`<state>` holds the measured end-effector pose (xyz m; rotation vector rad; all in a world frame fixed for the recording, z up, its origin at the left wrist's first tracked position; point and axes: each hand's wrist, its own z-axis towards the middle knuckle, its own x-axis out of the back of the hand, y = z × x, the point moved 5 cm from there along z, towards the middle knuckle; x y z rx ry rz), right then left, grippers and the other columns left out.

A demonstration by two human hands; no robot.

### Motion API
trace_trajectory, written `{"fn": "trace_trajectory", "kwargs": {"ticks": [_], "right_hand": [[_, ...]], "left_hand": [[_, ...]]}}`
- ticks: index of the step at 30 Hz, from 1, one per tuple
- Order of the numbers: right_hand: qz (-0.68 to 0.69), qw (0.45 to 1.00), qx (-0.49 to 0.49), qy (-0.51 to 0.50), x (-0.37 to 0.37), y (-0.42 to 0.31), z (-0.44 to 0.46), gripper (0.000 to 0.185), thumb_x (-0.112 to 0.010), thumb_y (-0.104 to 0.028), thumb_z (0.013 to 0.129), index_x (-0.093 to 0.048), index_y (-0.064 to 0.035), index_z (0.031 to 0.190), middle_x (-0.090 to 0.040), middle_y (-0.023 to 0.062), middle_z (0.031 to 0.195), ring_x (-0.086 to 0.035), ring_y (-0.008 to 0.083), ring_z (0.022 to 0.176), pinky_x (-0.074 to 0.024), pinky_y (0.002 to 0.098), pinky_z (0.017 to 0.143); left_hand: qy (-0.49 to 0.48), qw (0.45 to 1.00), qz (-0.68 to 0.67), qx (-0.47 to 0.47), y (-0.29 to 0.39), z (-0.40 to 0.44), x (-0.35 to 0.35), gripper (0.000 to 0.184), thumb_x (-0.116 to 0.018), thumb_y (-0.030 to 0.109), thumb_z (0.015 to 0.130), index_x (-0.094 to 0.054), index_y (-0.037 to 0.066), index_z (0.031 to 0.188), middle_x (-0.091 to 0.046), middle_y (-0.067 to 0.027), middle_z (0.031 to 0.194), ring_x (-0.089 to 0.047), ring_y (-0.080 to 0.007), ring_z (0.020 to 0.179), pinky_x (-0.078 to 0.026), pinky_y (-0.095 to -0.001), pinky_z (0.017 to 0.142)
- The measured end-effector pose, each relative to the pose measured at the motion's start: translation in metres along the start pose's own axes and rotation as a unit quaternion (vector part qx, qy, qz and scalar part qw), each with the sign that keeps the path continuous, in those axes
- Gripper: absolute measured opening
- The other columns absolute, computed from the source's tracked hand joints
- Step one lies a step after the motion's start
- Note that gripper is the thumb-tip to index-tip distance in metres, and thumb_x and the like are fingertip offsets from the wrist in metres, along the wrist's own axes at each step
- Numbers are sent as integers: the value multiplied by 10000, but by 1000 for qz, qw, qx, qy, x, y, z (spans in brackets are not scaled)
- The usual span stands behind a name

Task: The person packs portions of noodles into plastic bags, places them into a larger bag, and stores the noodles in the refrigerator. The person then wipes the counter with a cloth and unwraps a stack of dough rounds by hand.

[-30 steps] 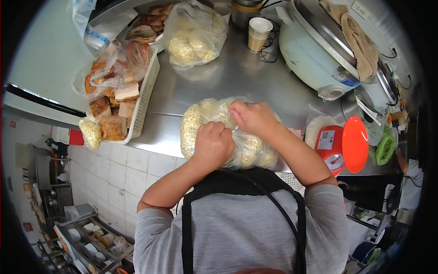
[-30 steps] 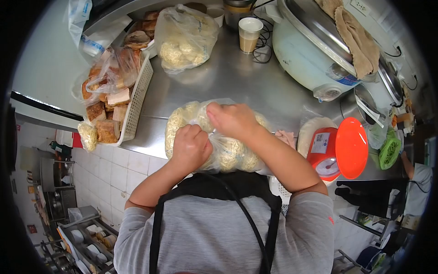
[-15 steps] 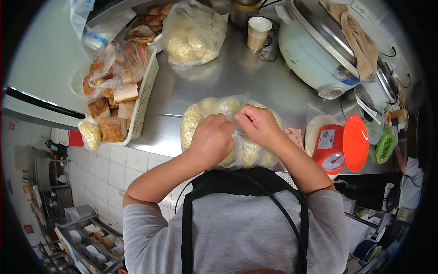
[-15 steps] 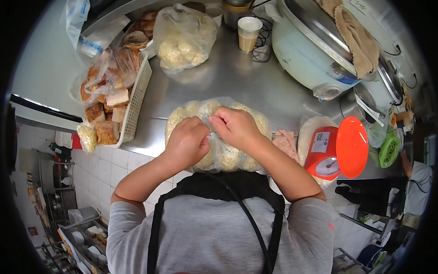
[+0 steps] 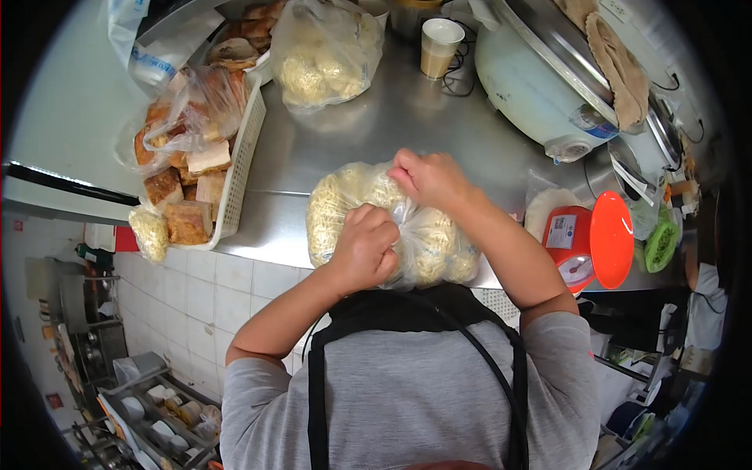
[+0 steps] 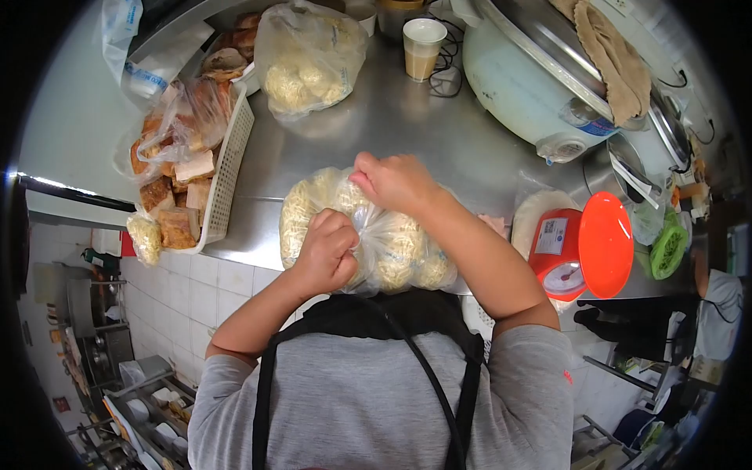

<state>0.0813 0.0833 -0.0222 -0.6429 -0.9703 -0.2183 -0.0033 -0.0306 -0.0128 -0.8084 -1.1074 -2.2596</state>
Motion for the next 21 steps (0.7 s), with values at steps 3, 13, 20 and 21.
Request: {"fn": "trace_trajectory", "kwargs": {"ticks": [3, 13, 20, 21], "right_hand": [[26, 1000, -1, 11, -14, 12, 1, 179, -567, -255, 759, -493, -95, 730, -545, 111, 530, -539, 330, 499, -415, 421, 439], [-74, 989, -11, -125, 16, -88, -44, 654, -725, -360, 513, -480, -39, 1027, -433, 171, 1105, -380, 344, 1048, -269, 437, 891], [-75, 991, -53, -92, -4, -92, -54, 506, -735, -198, 510, -504, -55, 937, -477, 130, 922, -430, 316, 934, -300, 408, 833], [-74, 991, -66, -90, -3, -92, -55, 509, -735, -193, 513, -503, -49, 943, -481, 133, 924, -431, 316, 936, -300, 406, 832]], "left_hand": [[-6, 1000, 3, -15, -2, -5, -6, 151, -507, 63, 499, -458, 56, 641, -435, -94, 708, -420, -279, 691, -333, -368, 606], [68, 988, -141, -17, -24, -22, 67, 194, -540, 70, 628, -530, 69, 822, -496, -95, 829, -477, -273, 821, -381, -374, 726], [349, 918, 131, 138, -69, -48, 304, 310, -534, 38, 700, -479, 37, 1005, -476, -54, 933, -470, -153, 949, -396, -287, 786], [397, 897, 19, 194, -91, -61, 335, 319, -536, 50, 727, -465, 34, 1037, -455, -42, 913, -465, -129, 896, -401, -243, 755]]}}
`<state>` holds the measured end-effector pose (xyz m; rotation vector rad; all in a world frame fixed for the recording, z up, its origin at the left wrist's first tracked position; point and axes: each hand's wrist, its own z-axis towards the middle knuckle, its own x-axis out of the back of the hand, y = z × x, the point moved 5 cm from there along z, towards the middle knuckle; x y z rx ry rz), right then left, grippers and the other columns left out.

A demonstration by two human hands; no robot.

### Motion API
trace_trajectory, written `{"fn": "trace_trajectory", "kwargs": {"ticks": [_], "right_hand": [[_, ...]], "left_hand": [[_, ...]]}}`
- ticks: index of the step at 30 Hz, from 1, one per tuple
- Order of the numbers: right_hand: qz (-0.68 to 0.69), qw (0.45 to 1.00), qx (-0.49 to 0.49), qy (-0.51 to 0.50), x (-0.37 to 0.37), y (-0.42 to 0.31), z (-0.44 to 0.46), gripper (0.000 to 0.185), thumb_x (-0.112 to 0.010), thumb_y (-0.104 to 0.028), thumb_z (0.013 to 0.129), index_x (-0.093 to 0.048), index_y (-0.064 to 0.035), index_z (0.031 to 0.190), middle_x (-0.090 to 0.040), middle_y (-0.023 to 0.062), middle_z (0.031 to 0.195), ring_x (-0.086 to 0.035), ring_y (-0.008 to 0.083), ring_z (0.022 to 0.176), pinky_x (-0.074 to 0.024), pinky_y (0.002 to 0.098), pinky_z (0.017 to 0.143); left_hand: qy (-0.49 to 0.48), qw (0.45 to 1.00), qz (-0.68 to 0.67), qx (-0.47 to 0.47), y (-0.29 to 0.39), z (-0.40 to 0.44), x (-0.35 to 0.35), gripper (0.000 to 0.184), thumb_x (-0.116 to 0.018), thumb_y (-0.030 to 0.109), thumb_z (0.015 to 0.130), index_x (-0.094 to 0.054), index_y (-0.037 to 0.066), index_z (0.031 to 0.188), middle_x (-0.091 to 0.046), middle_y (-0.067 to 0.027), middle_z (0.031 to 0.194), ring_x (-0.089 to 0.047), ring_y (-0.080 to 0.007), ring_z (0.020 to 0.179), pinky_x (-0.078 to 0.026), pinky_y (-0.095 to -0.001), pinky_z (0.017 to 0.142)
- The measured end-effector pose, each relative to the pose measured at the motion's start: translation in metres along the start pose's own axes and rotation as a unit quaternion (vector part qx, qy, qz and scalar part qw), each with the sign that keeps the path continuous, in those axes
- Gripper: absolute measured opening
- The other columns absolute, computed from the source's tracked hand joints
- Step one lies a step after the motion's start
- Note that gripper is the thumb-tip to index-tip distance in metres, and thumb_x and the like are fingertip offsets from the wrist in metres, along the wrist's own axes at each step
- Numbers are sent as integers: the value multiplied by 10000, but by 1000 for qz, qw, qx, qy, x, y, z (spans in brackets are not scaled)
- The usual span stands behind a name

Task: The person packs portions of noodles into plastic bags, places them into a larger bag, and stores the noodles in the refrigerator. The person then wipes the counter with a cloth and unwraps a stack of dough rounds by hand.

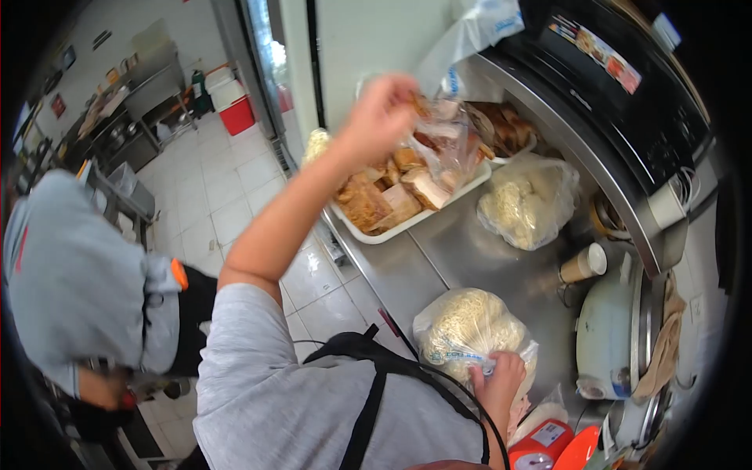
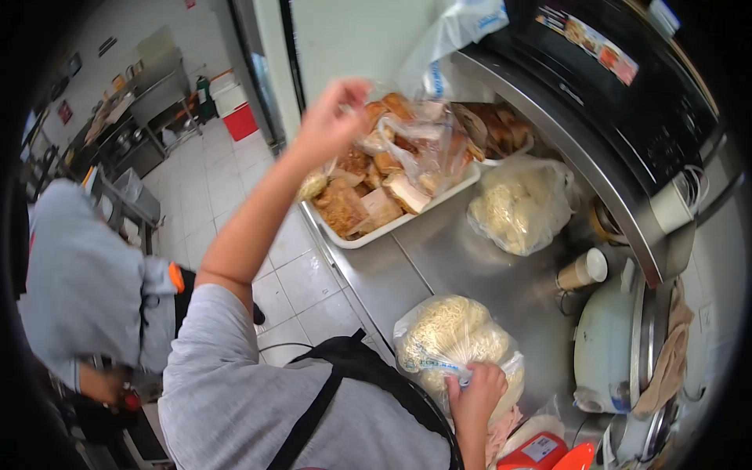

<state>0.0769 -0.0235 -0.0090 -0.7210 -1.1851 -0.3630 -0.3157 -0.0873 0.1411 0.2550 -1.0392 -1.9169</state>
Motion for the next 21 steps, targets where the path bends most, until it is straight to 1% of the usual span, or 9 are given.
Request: {"fn": "trace_trajectory", "kwargs": {"ticks": [1, 2, 6, 9, 10, 12, 13, 17, 21], "right_hand": [[2, 1000, -13, 1, 2, -1, -2, 512, -735, -188, 516, -503, -43, 948, -484, 135, 926, -432, 317, 938, -301, 404, 831], [4, 1000, -27, 7, 4, -1, -3, 514, -735, -183, 518, -503, -36, 954, -488, 137, 928, -434, 317, 940, -302, 401, 829], [-5, 1000, -16, 11, 0, 0, -5, 538, -739, -179, 529, -503, -4, 979, -521, 143, 923, -467, 312, 903, -301, 394, 826], [11, 997, -68, 38, -8, 7, -7, 436, -729, -148, 536, -523, -38, 903, -554, 138, 805, -490, 316, 798, -323, 378, 775], [12, 995, -90, 44, -11, 10, -7, 413, -726, -142, 539, -526, -47, 887, -558, 137, 779, -491, 318, 779, -328, 375, 761], [7, 990, -129, 60, -12, 13, -6, 357, -711, -125, 547, -520, -80, 846, -554, 138, 728, -480, 322, 733, -342, 371, 712], [4, 987, -148, 68, -16, 17, -6, 354, -710, -126, 548, -519, -84, 842, -553, 138, 726, -477, 321, 728, -344, 370, 707], [-9, 974, -195, 117, -21, 15, -6, 276, -657, -93, 577, -496, -88, 802, -536, 144, 678, -478, 315, 664, -357, 392, 649], [-43, 945, -235, 223, -28, -2, -8, 211, -579, -101, 610, -481, -75, 795, -507, 155, 593, -489, 365, 599, -360, 433, 590]], "left_hand": [[53, 998, 21, 18, -13, 19, 33, 355, -539, 52, 738, -444, 38, 1080, -448, -51, 915, -466, -119, 826, -409, -227, 710], [110, 987, 116, 3, -28, 37, 68, 417, -565, 78, 729, -419, 33, 1116, -444, -64, 920, -466, -124, 777, -418, -245, 701], [274, 889, 357, 89, -36, 75, 167, 746, -633, 298, 656, -281, -16, 1233, -376, -222, 1156, -462, -284, 998, -408, -347, 831], [284, 884, 324, 179, -47, 100, 202, 960, -643, 430, 632, -140, -53, 1292, -287, -283, 1255, -394, -338, 1127, -367, -382, 906], [278, 889, 312, 190, -57, 112, 209, 944, -632, 474, 626, -201, -76, 1260, -367, -255, 1216, -381, -341, 1133, -341, -365, 930], [250, 933, 211, 148, -70, 133, 216, 851, -627, 487, 634, -336, -90, 1187, -472, -231, 1125, -470, -316, 1051, -390, -347, 873], [316, 927, 182, 86, -64, 132, 217, 634, -578, 473, 700, -484, -75, 1006, -554, -229, 970, -542, -328, 915, -425, -368, 782], [358, 919, 163, -36, -70, 135, 218, 437, -455, 394, 822, -502, -40, 813, -562, -245, 798, -542, -377, 769, -416, -407, 682], [207, 970, 122, -22, -85, 144, 232, 429, -455, 394, 831, -509, -30, 794, -568, -225, 760, -541, -373, 753, -411, -401, 671]]}}
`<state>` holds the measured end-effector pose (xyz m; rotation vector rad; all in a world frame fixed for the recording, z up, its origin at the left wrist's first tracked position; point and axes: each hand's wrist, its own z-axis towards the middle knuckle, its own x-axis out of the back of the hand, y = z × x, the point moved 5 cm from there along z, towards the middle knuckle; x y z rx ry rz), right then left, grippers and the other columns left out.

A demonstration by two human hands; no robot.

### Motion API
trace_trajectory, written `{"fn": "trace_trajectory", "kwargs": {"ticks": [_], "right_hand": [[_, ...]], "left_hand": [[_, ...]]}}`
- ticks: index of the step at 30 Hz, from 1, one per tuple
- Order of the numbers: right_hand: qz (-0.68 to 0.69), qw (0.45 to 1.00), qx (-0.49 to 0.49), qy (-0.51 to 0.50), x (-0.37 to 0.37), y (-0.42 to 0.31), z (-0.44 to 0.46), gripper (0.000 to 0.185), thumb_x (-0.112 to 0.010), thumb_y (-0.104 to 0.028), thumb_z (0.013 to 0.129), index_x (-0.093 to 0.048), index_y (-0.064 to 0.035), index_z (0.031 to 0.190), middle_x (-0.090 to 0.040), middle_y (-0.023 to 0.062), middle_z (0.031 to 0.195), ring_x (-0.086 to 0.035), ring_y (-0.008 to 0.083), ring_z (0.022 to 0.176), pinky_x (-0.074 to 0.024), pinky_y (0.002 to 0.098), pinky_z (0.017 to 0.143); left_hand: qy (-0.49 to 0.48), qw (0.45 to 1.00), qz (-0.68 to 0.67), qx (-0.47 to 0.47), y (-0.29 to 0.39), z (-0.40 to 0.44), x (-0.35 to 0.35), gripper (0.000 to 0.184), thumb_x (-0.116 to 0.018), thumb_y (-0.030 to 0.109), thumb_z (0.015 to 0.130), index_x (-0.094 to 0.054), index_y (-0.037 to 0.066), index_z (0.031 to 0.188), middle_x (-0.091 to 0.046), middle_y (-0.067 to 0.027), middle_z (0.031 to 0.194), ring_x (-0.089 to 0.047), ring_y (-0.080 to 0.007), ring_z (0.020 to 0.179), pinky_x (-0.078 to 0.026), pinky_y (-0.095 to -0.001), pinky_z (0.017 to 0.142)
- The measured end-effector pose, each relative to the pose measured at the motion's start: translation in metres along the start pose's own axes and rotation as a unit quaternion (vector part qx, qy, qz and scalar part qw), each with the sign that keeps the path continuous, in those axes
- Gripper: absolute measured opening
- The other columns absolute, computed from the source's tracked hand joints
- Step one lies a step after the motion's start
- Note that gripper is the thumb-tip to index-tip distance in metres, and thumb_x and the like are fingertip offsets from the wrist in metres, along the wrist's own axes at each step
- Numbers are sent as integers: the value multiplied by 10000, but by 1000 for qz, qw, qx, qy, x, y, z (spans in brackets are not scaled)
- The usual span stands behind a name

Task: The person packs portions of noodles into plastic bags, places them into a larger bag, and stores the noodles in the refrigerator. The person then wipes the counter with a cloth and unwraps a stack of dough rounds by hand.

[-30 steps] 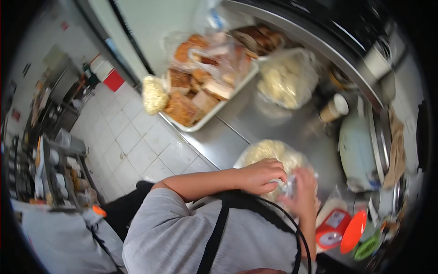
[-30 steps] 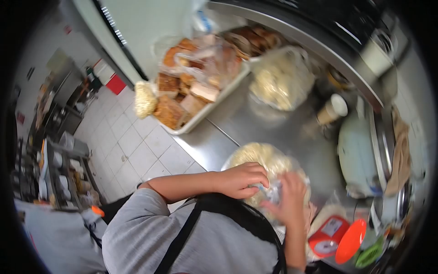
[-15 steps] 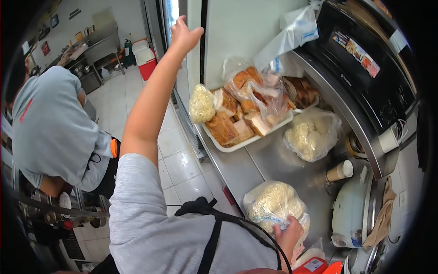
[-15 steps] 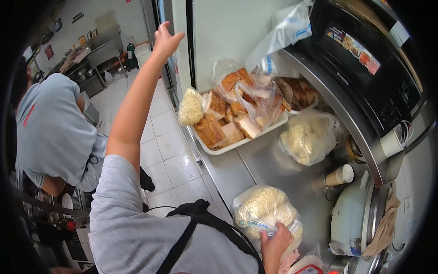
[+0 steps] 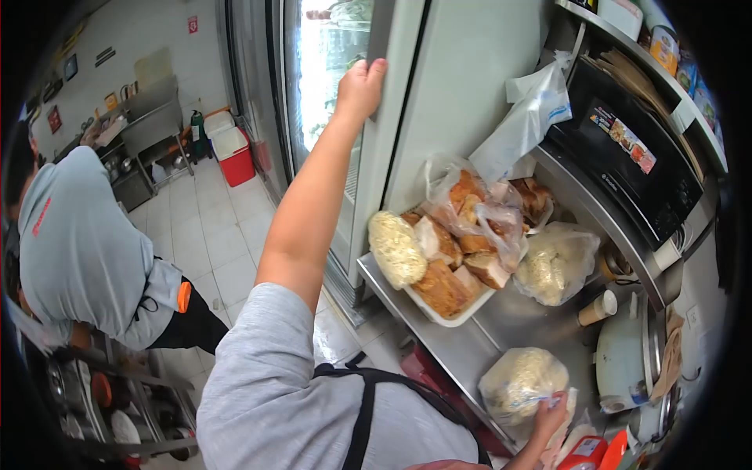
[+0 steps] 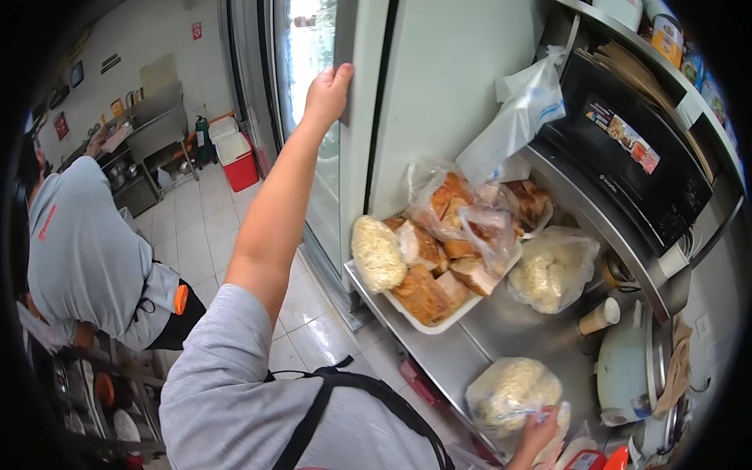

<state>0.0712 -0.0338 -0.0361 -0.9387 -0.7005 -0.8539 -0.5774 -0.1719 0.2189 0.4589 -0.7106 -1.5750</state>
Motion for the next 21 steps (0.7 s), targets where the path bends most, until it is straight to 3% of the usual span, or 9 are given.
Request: {"fn": "trace_trajectory", "kwargs": {"ticks": [3, 6, 7, 10, 12, 13, 16, 19, 21], "right_hand": [[-69, 993, 27, 91, -3, -13, -8, 216, -570, -121, 626, -476, -65, 812, -517, 170, 612, -501, 376, 632, -359, 439, 593], [-112, 988, -17, 109, -3, -27, -16, 195, -529, -97, 641, -473, -62, 825, -541, 179, 673, -507, 379, 663, -360, 445, 611], [-121, 985, -32, 115, -4, -29, -17, 192, -522, -91, 641, -473, -62, 825, -545, 179, 688, -506, 380, 671, -361, 446, 619], [-55, 984, -143, 91, -1, -41, -18, 169, -504, -65, 634, -470, -58, 799, -533, 188, 710, -503, 382, 688, -370, 433, 637], [-61, 977, -109, 171, -1, -48, -20, 143, -490, -44, 627, -460, -44, 767, -515, 182, 694, -496, 364, 669, -378, 409, 632], [-64, 971, -89, 211, -2, -44, -17, 130, -482, -33, 624, -455, -36, 751, -506, 179, 687, -493, 355, 660, -383, 397, 630], [34, 969, -23, 243, -7, -10, -12, 121, -461, -11, 607, -426, -47, 716, -468, 136, 636, -451, 289, 557, -394, 372, 588], [132, 951, -134, 245, -1, 6, -12, 127, -444, 11, 579, -413, -37, 693, -427, 87, 617, -401, 220, 566, -377, 344, 602], [151, 944, -189, 225, 18, -20, -15, 181, -460, 31, 538, -409, -42, 696, -406, 57, 621, -387, 191, 575, -362, 308, 588]], "left_hand": [[-36, 999, 8, 3, 4, -5, 26, 455, -451, 418, 832, -514, -31, 806, -570, -230, 774, -554, -351, 763, -411, -393, 683], [4, 999, -19, -38, -1, -14, 79, 500, -439, 463, 831, -523, -29, 811, -584, -197, 761, -562, -302, 743, -417, -374, 663], [40, 997, -47, -36, -23, -11, 95, 539, -435, 508, 822, -517, -23, 787, -576, -146, 702, -531, -224, 667, -415, -356, 612], [56, 992, -106, -43, -25, -20, 170, 371, -396, 358, 894, -516, 36, 755, -456, 21, 665, -400, -83, 621, -362, -238, 571], [182, 965, -189, 8, -62, -19, 218, 424, -393, 402, 885, -522, 22, 750, -479, 8, 668, -417, -92, 623, -365, -246, 577], [156, 977, -102, 101, -93, -17, 254, 489, -379, 463, 870, -540, 11, 781, -519, -6, 693, -462, -102, 621, -390, -253, 571], [150, 961, -184, 144, -93, -16, 308, 520, -362, 504, 857, -564, 26, 879, -558, -23, 716, -528, -101, 625, -433, -241, 552], [228, 929, -249, 147, -110, -5, 346, 497, -369, 456, 871, -530, 12, 1025, -587, -57, 892, -556, -117, 761, -444, -233, 682], [75, 940, -331, 41, -110, -7, 362, 452, -378, 394, 881, -507, 5, 1073, -577, -76, 962, -550, -133, 817, -428, -251, 750]]}}
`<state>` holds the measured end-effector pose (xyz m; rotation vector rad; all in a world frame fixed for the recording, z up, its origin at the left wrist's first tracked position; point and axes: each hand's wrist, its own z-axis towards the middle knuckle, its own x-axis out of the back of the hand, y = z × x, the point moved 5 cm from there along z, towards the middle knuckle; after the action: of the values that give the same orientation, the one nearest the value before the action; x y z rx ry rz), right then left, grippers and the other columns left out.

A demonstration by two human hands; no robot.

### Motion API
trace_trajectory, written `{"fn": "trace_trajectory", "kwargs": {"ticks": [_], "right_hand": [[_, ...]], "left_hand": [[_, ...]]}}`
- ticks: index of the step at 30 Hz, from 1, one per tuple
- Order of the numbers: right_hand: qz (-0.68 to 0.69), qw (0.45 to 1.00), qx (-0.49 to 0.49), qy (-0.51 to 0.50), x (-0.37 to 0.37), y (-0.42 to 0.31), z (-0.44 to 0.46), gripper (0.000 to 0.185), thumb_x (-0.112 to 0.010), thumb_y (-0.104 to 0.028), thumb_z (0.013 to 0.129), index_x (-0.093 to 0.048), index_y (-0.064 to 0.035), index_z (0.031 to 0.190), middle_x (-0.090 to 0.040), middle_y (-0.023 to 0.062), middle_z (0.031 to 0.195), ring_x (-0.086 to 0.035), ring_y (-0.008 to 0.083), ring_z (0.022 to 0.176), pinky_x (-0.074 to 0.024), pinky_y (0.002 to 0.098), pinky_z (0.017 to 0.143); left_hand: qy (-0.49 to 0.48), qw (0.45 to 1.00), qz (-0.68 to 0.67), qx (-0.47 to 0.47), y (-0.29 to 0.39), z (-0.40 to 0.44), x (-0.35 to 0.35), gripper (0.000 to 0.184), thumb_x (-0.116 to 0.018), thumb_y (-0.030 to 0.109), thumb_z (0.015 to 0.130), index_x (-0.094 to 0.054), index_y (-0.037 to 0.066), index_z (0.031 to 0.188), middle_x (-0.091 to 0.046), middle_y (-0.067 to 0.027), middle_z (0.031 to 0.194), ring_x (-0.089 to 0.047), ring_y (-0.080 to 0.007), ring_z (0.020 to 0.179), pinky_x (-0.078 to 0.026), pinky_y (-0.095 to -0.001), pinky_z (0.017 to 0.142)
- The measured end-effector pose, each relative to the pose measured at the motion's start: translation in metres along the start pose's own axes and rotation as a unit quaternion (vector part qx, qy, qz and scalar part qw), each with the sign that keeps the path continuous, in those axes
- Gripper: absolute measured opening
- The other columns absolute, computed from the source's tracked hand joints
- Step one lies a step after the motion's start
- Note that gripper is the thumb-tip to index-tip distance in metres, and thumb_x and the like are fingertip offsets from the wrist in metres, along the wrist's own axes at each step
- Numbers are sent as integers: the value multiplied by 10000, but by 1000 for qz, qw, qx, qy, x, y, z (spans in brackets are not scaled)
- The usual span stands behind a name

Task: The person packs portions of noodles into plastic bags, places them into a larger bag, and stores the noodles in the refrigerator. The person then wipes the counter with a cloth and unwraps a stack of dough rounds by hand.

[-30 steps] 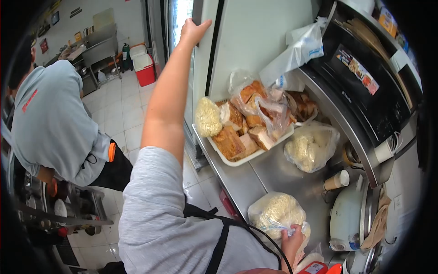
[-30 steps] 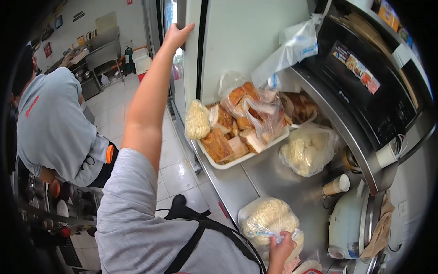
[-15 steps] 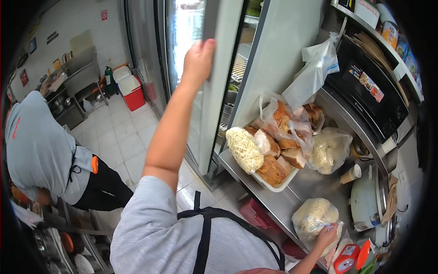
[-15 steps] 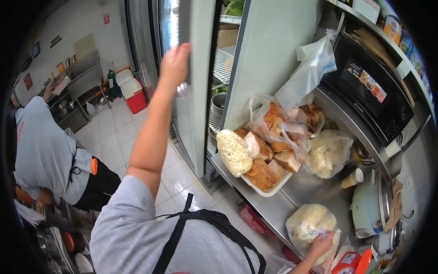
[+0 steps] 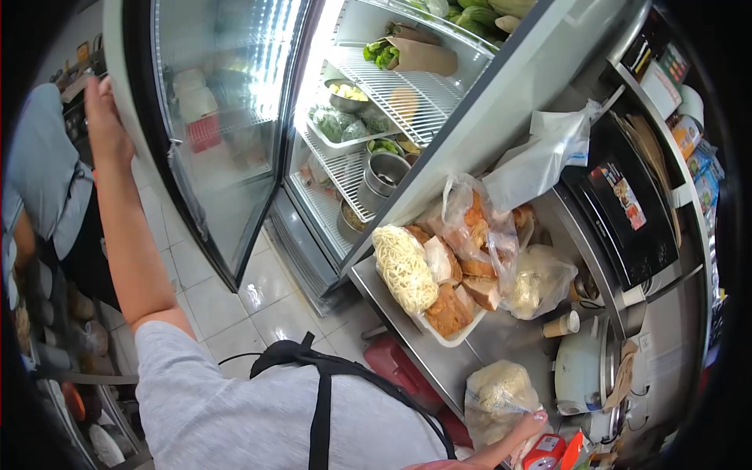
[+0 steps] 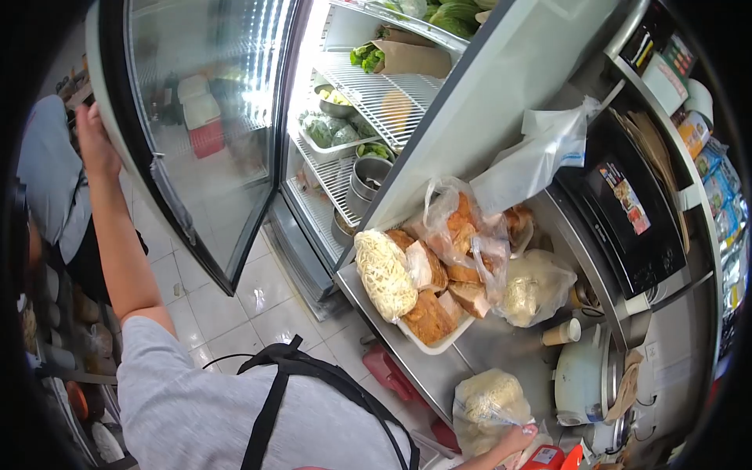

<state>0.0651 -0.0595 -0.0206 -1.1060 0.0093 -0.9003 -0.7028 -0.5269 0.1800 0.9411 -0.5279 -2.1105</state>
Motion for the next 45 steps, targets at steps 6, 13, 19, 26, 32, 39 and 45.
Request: {"fn": "trace_trajectory", "kwargs": {"ticks": [6, 13, 19, 26, 32, 39, 45], "right_hand": [[59, 997, 46, 18, 34, -73, -3, 269, -490, 62, 496, -367, -80, 688, -353, -3, 674, -349, 137, 612, -330, 255, 576], [150, 967, 203, -41, 56, -276, -38, 280, -487, 62, 542, -295, -107, 656, -272, -23, 667, -279, 90, 612, -280, 203, 574], [359, 841, 300, -270, -22, -463, -50, 310, -511, 85, 639, -285, -121, 693, -381, -10, 621, -380, 50, 558, -344, 174, 499], [357, 746, 494, -269, -155, -648, -182, 193, -453, 88, 559, -365, -69, 628, -365, -3, 610, -337, 84, 551, -270, 198, 494], [222, 606, 745, -169, -230, -728, -270, 149, -570, -15, 581, -479, -101, 661, -507, 58, 574, -521, 272, 578, -382, 347, 541], [98, 719, 683, -86, -288, -728, -252, 64, -477, -98, 707, -497, -123, 652, -533, 31, 576, -552, 213, 603, -372, 341, 605], [29, 732, 676, -79, -332, -708, -216, 43, -460, -71, 697, -487, -100, 680, -534, 31, 654, -544, 201, 688, -354, 337, 698]], "left_hand": [[185, 867, 392, -247, 17, 8, 11, 387, -563, 297, 808, -518, -37, 998, -555, -81, 926, -500, -145, 847, -369, -242, 786], [290, 583, 525, -547, 36, -5, -4, 422, -544, 274, 795, -446, -59, 1035, -513, -198, 969, -516, -259, 872, -408, -345, 785], [-278, 959, -50, -8, -111, -22, -123, 659, -445, 510, 794, -308, 17, 1209, -457, -159, 1069, -520, -230, 852, -420, -335, 745], [-460, 697, -313, 452, -175, -54, -151, 932, -509, 663, 663, -157, 121, 1333, -301, -124, 1316, -424, -284, 1117, -429, -411, 855], [-302, 682, -443, 497, -208, -26, -119, 844, -573, 566, 683, -240, 104, 1305, -362, -105, 1284, -376, -285, 1164, -336, -463, 950], [-236, 763, -440, 410, -274, -14, -164, 679, -618, 404, 700, -333, 95, 1234, -442, -71, 1193, -440, -237, 1094, -368, -400, 928], [-220, 819, -362, 387, -330, 23, -230, 563, -341, 469, 844, -302, 96, 1264, -406, -89, 1237, -389, -254, 1146, -331, -412, 963]]}}
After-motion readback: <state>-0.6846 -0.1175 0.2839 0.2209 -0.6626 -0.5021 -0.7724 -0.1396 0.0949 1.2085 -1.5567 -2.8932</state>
